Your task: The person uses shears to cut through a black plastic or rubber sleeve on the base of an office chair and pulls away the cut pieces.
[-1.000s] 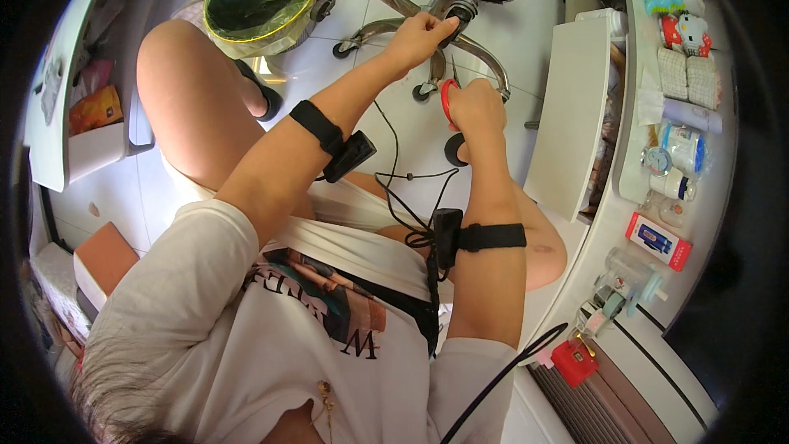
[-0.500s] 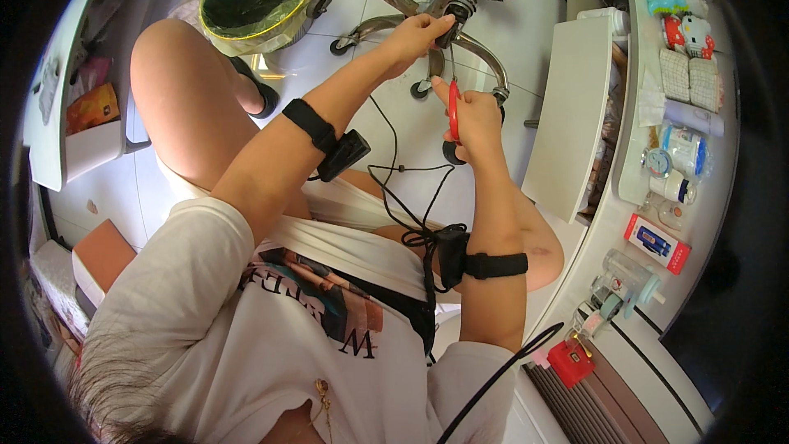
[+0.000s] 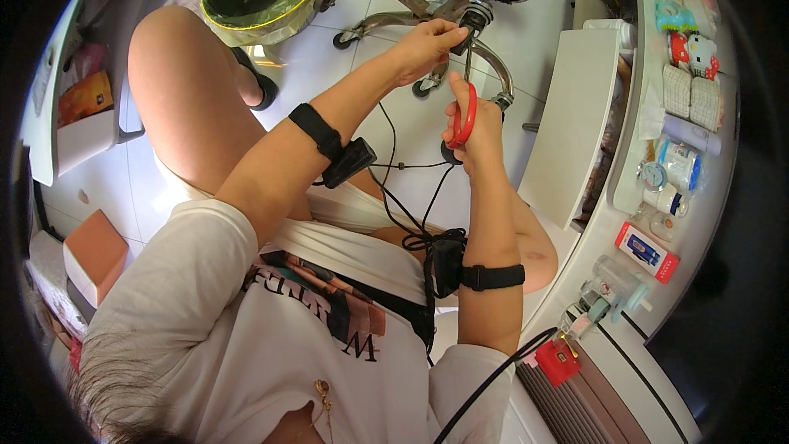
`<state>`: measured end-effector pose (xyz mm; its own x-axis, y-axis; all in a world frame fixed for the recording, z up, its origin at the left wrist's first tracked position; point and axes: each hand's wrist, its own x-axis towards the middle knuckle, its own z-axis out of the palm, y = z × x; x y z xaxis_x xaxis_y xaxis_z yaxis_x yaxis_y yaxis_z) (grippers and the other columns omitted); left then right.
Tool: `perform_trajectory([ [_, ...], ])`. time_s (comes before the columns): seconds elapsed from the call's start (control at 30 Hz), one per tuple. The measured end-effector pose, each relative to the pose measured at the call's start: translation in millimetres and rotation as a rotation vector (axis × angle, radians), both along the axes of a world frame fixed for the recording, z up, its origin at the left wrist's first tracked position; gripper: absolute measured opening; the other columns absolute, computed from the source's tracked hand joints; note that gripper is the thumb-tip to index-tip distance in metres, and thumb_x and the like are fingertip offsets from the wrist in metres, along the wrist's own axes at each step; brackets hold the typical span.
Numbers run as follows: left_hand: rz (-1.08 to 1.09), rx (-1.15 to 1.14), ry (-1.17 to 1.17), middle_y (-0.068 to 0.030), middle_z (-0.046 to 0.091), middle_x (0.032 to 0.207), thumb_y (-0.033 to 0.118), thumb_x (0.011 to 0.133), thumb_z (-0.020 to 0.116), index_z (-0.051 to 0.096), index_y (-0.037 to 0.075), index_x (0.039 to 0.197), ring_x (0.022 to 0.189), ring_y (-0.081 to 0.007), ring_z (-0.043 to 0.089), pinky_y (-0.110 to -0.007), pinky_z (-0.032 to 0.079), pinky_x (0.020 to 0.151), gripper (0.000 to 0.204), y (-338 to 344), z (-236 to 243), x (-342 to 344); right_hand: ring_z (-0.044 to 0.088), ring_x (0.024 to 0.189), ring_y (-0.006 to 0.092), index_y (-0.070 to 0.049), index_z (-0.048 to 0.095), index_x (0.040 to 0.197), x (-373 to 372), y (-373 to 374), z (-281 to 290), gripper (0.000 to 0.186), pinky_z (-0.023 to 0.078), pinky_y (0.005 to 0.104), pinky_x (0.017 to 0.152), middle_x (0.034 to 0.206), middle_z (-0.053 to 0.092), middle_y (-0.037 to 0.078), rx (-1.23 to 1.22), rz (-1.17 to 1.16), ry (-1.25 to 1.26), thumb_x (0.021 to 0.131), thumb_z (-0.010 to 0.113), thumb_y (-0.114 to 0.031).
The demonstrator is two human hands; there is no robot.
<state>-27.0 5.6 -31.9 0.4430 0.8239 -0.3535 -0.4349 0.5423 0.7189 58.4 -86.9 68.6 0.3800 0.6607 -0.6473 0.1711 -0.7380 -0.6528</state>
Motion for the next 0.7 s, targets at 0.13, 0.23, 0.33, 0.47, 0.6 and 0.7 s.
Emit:
perform_trajectory([
  [0.13, 0.022, 0.017, -0.01, -0.0073, 0.058, 0.096, 0.029, 0.078, 0.068, 0.051, 0.0, 0.109, 0.088, -0.0146, 0.053, -0.03, 0.04, 0.075, 0.046, -0.2, -0.4, -1.6, 0.046, 0.035, 0.01, -0.009, 0.049, 0.062, -0.3, 2.2, -1.3, 0.05, 0.024, 0.0199, 0.029, 0.049, 0.047, 0.0, -0.01, -0.063, 0.175, 0.073, 0.065, -0.055],
  [0.23, 0.03, 0.025, -0.013, -0.0077, 0.058, 0.095, 0.025, 0.077, 0.069, 0.05, -0.002, 0.109, 0.089, -0.0151, 0.053, -0.029, 0.041, 0.076, 0.046, 1.2, -2.1, -2.3, 0.047, 0.036, 0.0106, -0.008, 0.049, 0.063, -4.2, 5.0, 1.0, 0.049, 0.024, 0.0197, 0.029, 0.048, 0.047, 0.002, -0.007, -0.096, 0.273, 0.074, 0.064, -0.054],
  [0.33, 0.047, 0.026, -0.011, -0.0093, 0.057, 0.096, 0.022, 0.077, 0.069, 0.049, -0.004, 0.11, 0.091, -0.0158, 0.053, -0.028, 0.042, 0.08, 0.047, 1.0, -2.9, -0.4, 0.047, 0.036, 0.0118, -0.006, 0.048, 0.066, -6.0, 6.7, -1.4, 0.05, 0.024, 0.0192, 0.029, 0.049, 0.046, 0.003, 0.001, -0.12, 0.324, 0.076, 0.062, -0.053],
  [0.47, 0.08, 0.024, -0.023, -0.0125, 0.055, 0.102, 0.019, 0.075, 0.071, 0.048, -0.006, 0.112, 0.093, -0.0173, 0.053, -0.028, 0.043, 0.084, 0.05, 0.7, -4.9, 2.0, 0.047, 0.037, 0.0133, -0.004, 0.048, 0.07, -8.6, 13.4, -4.8, 0.051, 0.023, 0.019, 0.03, 0.05, 0.046, 0.005, -0.029, -0.16, 0.359, 0.076, 0.063, -0.052],
  [0.6, 0.083, 0.088, 0.053, -0.0129, 0.053, 0.105, 0.017, 0.075, 0.071, 0.045, -0.007, 0.116, 0.095, -0.0176, 0.052, -0.028, 0.043, 0.083, 0.054, 0.2, -1.7, 0.6, 0.046, 0.038, 0.0133, -0.003, 0.047, 0.072, -9.8, 20.3, -3.0, 0.052, 0.023, 0.0203, 0.03, 0.052, 0.046, 0.005, -0.059, -0.186, 0.4, 0.075, 0.064, -0.051],
  [0.7, 0.111, 0.096, 0.088, -0.0118, 0.052, 0.105, 0.017, 0.077, 0.07, 0.04, -0.008, 0.121, 0.095, -0.0161, 0.05, -0.027, 0.042, 0.083, 0.058, 0.0, -3.7, 2.4, 0.046, 0.038, 0.013, -0.003, 0.049, 0.07, -14.8, 22.1, -3.7, 0.049, 0.024, 0.0213, 0.03, 0.051, 0.047, 0.005, -0.039, -0.22, 0.358, 0.076, 0.064, -0.049],
])
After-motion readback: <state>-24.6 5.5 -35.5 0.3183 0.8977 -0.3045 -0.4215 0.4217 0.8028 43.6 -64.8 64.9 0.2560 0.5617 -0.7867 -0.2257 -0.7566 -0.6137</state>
